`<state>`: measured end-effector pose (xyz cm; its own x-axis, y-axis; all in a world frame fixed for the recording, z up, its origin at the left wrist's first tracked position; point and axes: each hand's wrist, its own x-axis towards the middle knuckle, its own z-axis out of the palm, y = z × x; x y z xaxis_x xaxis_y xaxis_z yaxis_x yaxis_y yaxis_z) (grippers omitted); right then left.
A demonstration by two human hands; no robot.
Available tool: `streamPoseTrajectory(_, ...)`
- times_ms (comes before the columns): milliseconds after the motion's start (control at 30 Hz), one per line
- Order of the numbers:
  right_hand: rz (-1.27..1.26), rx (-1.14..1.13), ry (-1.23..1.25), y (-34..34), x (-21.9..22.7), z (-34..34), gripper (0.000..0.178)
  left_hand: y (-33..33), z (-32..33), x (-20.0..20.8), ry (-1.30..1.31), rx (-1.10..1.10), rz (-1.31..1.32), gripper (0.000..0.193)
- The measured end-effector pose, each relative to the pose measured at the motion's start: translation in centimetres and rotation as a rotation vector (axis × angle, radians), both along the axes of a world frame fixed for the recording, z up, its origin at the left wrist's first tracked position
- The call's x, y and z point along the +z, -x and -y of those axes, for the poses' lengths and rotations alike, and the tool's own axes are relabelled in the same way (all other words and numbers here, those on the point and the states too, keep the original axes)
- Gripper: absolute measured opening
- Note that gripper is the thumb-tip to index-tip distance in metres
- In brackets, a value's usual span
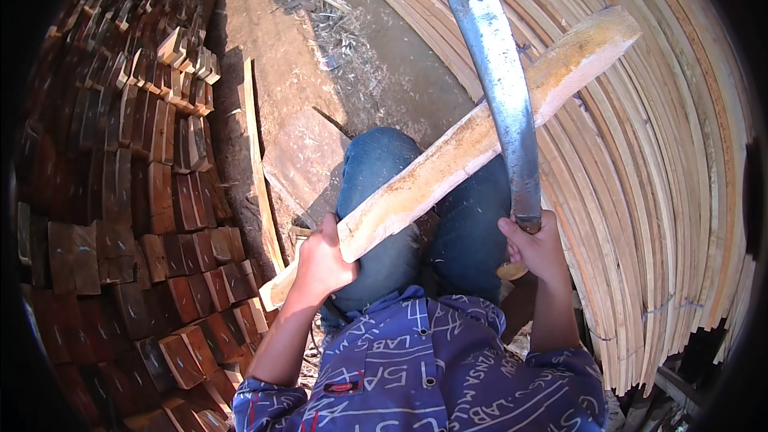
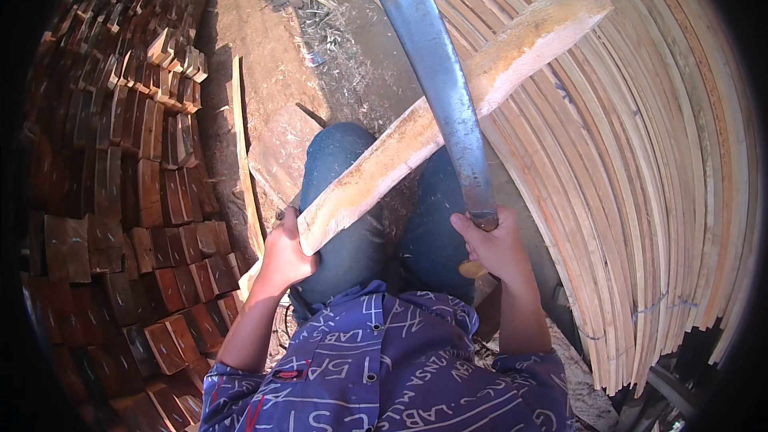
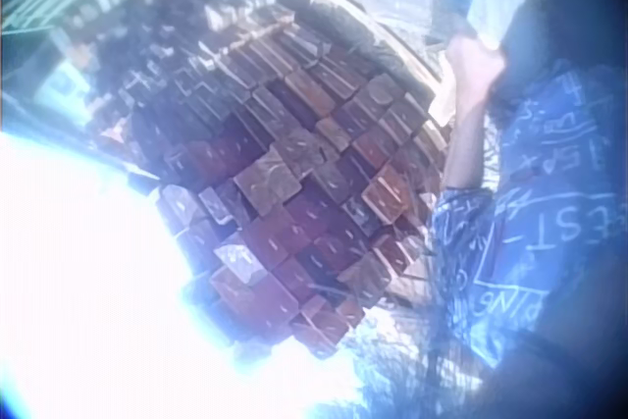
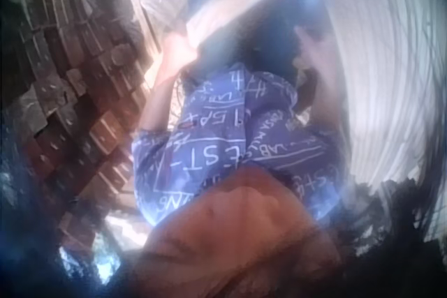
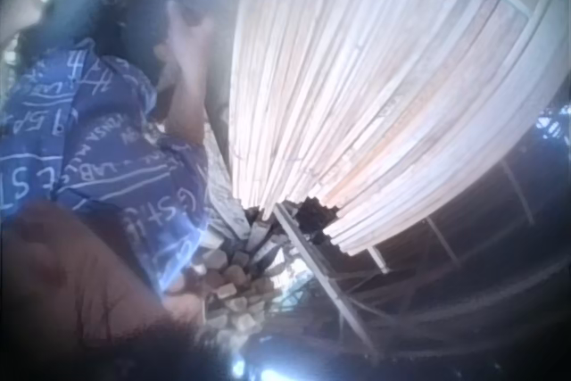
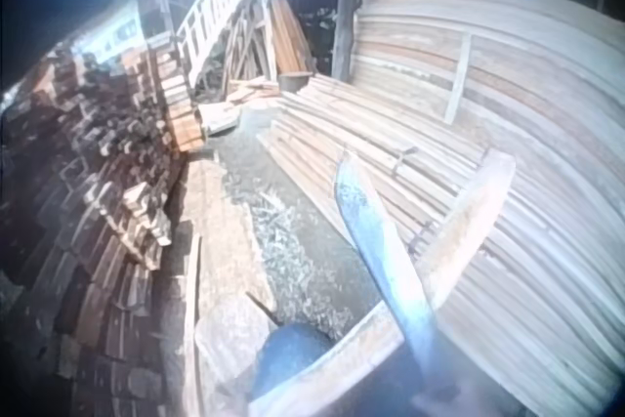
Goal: The person uses a machete to shave and shape a long piece of wood while seated. The person repeatedly strikes the wood to remove thin shavings and smooth the surface. The person rotates the wood to work on different sides.
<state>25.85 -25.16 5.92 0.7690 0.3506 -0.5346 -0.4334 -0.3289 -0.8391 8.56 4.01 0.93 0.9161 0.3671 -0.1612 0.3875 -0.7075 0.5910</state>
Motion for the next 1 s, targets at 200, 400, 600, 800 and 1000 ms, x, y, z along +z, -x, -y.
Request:
streamPoseTrajectory(200,0.052,0.010,-0.002,-0.2,-0.4,-0.1,0.025,-0.2,0.4,-0.4,0.005,0.000,0.028,0.030)
streamPoseTrajectory(400,-0.027,0.035,0.121,0.7,-1.4,1.6,0.026,0.0,0.1,0.5,-0.115,0.003,-0.068,0.031)
streamPoseTrajectory(600,-0.022,-0.107,-0.203,-0.3,-0.3,1.1,0.024,-0.2,0.6,-0.2,-0.029,-0.009,-0.026,0.032)
streamPoseTrajectory(800,-0.030,0.087,0.036,2.4,-2.3,1.4,0.025,0.0,0.4,0.7,-0.032,0.039,-0.098,0.034)
streamPoseTrajectory(1000,-0.071,-0.102,-0.199,0.1,-0.2,0.8,0.023,-0.1,0.3,0.2,0.041,0.076,-0.095,0.037)
